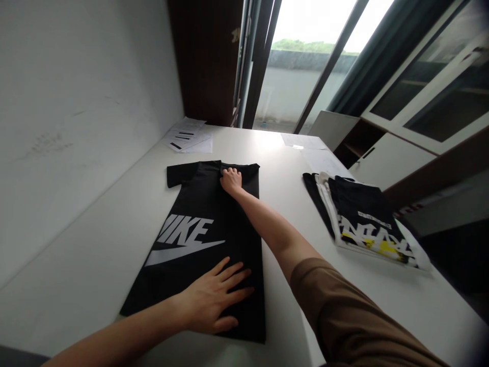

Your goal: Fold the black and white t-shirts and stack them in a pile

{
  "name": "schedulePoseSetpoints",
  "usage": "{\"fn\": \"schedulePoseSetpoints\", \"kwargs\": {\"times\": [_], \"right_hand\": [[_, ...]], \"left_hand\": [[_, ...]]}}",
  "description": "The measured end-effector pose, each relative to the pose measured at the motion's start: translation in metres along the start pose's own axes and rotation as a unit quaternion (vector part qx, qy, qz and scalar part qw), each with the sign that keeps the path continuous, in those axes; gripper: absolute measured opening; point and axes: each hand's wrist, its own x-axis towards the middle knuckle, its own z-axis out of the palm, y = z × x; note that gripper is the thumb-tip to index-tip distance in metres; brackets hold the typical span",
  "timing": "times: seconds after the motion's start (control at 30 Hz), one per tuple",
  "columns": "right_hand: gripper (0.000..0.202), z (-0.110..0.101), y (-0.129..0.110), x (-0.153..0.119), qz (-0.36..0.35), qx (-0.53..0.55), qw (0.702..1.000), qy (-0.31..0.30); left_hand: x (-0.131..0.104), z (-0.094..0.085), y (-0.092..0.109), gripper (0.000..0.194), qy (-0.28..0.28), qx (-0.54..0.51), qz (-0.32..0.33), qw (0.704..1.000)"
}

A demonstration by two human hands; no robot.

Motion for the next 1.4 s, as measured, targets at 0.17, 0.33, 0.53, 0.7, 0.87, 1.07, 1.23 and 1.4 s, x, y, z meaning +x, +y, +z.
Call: {"fn": "schedulePoseSetpoints", "kwargs": {"times": [0.17,0.33,0.53,0.7,0.87,1.07,1.23,1.4], "right_hand": [[0.032,-0.008,0.003,-0.008,-0.075,0.041,0.995,0.044],[0.040,-0.006,0.019,-0.007,-0.128,0.090,0.988,0.018],[0.057,0.014,0.062,0.009,0.060,0.056,0.995,-0.059],[0.064,0.023,0.093,0.021,0.116,0.063,0.987,-0.088],[0.065,0.016,0.069,0.037,0.140,0.055,0.987,-0.065],[0.045,0.008,-0.051,0.035,-0.089,0.148,0.983,-0.055],[0.056,0.043,-0.152,0.054,-0.123,0.185,0.973,-0.069],[0.051,0.065,-0.201,0.052,-0.044,0.123,0.991,-0.021]], "left_hand": [[-0.001,0.000,0.001,0.071,0.006,-0.004,-0.004,1.000],[-0.008,-0.006,-0.004,0.080,0.029,0.028,-0.035,0.999],[-0.029,-0.003,-0.016,0.090,0.041,0.048,-0.100,0.993],[-0.044,0.009,-0.011,0.085,0.031,0.042,-0.107,0.993],[-0.074,0.004,-0.015,0.079,0.050,0.059,-0.127,0.989],[-0.140,0.002,-0.043,0.057,0.195,0.170,-0.371,0.892],[-0.176,0.010,-0.064,0.063,0.180,0.202,-0.481,0.834],[-0.174,0.004,-0.056,0.050,0.157,0.132,-0.519,0.830]]}}
